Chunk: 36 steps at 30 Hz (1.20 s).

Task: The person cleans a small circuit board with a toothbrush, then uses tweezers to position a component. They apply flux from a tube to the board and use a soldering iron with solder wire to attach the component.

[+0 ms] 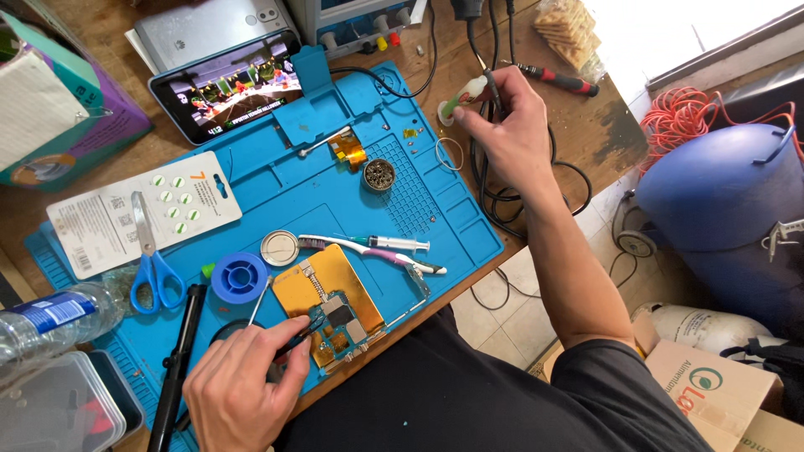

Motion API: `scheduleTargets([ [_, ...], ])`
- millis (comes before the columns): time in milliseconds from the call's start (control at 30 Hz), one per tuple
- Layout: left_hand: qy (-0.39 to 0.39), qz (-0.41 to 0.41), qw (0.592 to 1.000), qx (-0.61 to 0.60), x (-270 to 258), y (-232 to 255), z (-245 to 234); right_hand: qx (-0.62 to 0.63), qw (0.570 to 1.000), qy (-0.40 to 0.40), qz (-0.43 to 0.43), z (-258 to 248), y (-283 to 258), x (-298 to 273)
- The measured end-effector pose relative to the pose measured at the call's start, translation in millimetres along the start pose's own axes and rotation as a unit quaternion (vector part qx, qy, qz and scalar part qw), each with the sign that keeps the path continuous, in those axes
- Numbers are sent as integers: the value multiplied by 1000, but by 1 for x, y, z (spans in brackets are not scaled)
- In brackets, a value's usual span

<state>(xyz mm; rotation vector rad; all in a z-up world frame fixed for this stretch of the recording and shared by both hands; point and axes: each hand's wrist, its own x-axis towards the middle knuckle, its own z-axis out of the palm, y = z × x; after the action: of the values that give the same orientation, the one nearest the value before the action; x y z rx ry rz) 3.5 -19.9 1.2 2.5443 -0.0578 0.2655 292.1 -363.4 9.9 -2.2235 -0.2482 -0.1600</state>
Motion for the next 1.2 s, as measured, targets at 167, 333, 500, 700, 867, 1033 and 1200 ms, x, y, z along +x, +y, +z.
scheduleTargets([
  [167, 13, 7, 1000, -4, 3, 4, -4, -39, 999, 7, -9, 3, 4, 1],
  [333, 3, 7, 1000, 1, -1, -1, 0, -37, 999, 11, -10, 5, 4, 2],
  [500, 2, 0, 1000, 5, 1, 2, -1, -13, 1000, -7, -27, 6, 9, 3],
  [700, 91, 69, 993, 29, 8, 1, 4, -38, 999, 8, -35, 11, 22, 5],
  [867, 38, -15, 999, 34, 1, -5, 15, -71, 997, -11, 14, 7, 12, 4],
  [1033, -8, -43, 997, 65, -10, -26, 32, 33, 998, -9, 48, 2, -3, -3],
  [1200, 16, -19, 1000, 13, -7, -18, 25, 117, 990, 59, 60, 4, -6, -5],
])
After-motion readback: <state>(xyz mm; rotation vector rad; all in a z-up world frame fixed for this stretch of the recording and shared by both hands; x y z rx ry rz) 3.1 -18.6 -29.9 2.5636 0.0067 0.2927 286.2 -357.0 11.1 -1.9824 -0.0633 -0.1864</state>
